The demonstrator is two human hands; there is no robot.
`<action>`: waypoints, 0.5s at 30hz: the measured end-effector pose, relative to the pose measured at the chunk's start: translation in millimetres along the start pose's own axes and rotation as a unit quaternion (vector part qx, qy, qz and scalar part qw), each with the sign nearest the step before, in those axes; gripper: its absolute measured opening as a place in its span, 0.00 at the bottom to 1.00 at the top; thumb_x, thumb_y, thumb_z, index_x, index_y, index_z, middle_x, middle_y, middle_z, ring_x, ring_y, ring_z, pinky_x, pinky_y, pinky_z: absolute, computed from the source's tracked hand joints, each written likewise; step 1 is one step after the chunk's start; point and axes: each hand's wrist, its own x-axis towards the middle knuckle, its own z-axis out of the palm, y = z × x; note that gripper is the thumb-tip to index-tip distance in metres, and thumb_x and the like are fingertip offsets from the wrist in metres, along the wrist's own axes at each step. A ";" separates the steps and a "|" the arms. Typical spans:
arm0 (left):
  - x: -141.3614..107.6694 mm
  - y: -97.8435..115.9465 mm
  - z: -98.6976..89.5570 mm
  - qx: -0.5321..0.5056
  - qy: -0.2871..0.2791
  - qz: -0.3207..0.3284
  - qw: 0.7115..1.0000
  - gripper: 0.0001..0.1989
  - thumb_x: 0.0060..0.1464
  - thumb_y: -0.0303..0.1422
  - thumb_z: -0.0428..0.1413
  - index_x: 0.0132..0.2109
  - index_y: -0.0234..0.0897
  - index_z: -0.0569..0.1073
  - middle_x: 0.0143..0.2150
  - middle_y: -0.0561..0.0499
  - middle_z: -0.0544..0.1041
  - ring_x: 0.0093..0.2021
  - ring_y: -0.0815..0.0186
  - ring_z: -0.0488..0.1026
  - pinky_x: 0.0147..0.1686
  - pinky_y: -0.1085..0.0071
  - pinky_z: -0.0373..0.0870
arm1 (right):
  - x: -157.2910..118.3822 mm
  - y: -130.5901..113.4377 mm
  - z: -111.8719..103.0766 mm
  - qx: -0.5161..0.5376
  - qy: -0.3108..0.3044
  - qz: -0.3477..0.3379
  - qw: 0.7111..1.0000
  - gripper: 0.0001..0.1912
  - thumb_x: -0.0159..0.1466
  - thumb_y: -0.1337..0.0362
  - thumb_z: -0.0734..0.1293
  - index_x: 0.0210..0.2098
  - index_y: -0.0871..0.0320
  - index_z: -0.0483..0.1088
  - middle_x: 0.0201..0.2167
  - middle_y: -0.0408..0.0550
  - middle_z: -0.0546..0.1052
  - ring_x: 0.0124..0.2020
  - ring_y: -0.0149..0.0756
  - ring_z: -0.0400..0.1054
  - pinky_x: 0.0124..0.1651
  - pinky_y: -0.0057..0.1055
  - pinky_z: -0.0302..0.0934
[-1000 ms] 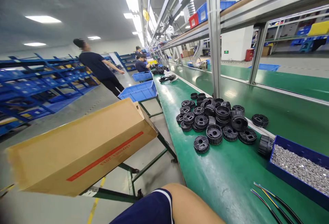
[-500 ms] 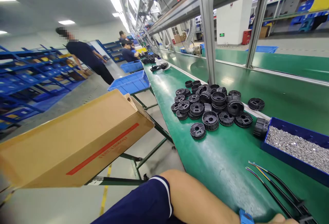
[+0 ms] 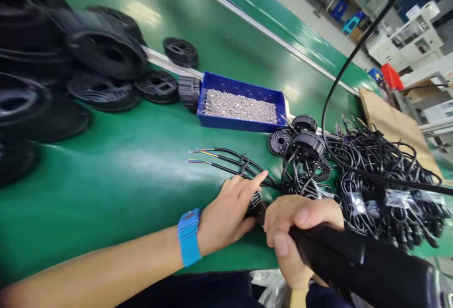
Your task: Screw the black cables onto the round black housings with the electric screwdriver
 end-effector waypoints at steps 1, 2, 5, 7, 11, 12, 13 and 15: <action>-0.9 1.0 1.3 0.001 0.008 0.004 1.000 0.55 0.56 0.25 0.58 0.76 0.42 0.29 0.57 0.41 0.74 0.53 0.47 0.67 0.53 0.47 0.69 | -0.7 1.8 2.1 -0.005 0.009 -0.007 1.000 0.13 0.71 0.72 0.68 0.51 0.52 0.66 0.27 0.35 0.68 0.22 0.26 0.64 0.27 0.29 0.66; -1.3 2.0 2.0 0.002 0.015 0.005 1.000 0.56 0.55 0.24 0.58 0.76 0.43 0.27 0.56 0.41 0.74 0.52 0.47 0.67 0.52 0.48 0.69 | -1.3 2.9 3.5 -0.008 0.014 -0.012 1.000 0.13 0.71 0.71 0.68 0.51 0.52 0.65 0.27 0.35 0.68 0.22 0.26 0.64 0.26 0.28 0.65; -1.1 3.6 1.9 0.007 0.024 0.002 1.000 0.58 0.55 0.24 0.59 0.76 0.43 0.24 0.55 0.42 0.75 0.51 0.48 0.67 0.50 0.50 0.69 | -1.4 2.8 1.1 -0.009 -0.003 -0.015 1.000 0.13 0.71 0.71 0.67 0.52 0.53 0.65 0.28 0.35 0.69 0.23 0.26 0.65 0.25 0.30 0.67; -0.6 3.8 1.3 0.008 0.024 0.002 1.000 0.59 0.56 0.25 0.59 0.76 0.43 0.23 0.54 0.42 0.75 0.50 0.48 0.68 0.50 0.50 0.69 | 0.1 1.5 -5.5 -0.006 -0.036 -0.004 0.999 0.14 0.72 0.72 0.67 0.54 0.52 0.64 0.30 0.36 0.70 0.25 0.27 0.67 0.27 0.31 0.69; -0.5 4.7 1.5 0.005 0.027 -0.001 1.000 0.59 0.57 0.25 0.59 0.76 0.43 0.22 0.54 0.43 0.75 0.51 0.47 0.68 0.50 0.50 0.69 | 2.6 0.1 -19.4 -0.002 -0.081 0.021 0.997 0.16 0.72 0.73 0.65 0.56 0.51 0.63 0.32 0.38 0.71 0.27 0.28 0.70 0.30 0.34 0.72; -0.6 5.0 1.7 0.005 0.026 -0.002 1.000 0.59 0.57 0.26 0.59 0.76 0.43 0.22 0.54 0.42 0.75 0.51 0.47 0.68 0.50 0.50 0.69 | 2.6 0.1 -21.6 -0.001 -0.087 0.022 0.996 0.16 0.72 0.73 0.65 0.56 0.51 0.63 0.32 0.38 0.71 0.27 0.28 0.70 0.30 0.34 0.71; -0.6 5.2 1.7 0.005 0.025 -0.004 1.000 0.59 0.57 0.26 0.60 0.76 0.42 0.22 0.54 0.42 0.75 0.51 0.47 0.68 0.50 0.50 0.69 | 2.5 0.3 -23.1 -0.001 -0.091 0.024 0.996 0.17 0.72 0.73 0.65 0.56 0.51 0.63 0.33 0.38 0.72 0.28 0.28 0.70 0.30 0.35 0.71; -0.6 5.3 1.5 0.004 0.023 -0.005 1.000 0.59 0.57 0.26 0.60 0.76 0.42 0.22 0.54 0.42 0.75 0.51 0.47 0.68 0.49 0.49 0.70 | 1.9 0.6 -24.6 0.001 -0.099 0.030 0.995 0.17 0.72 0.74 0.65 0.56 0.50 0.63 0.33 0.38 0.72 0.28 0.29 0.71 0.30 0.35 0.72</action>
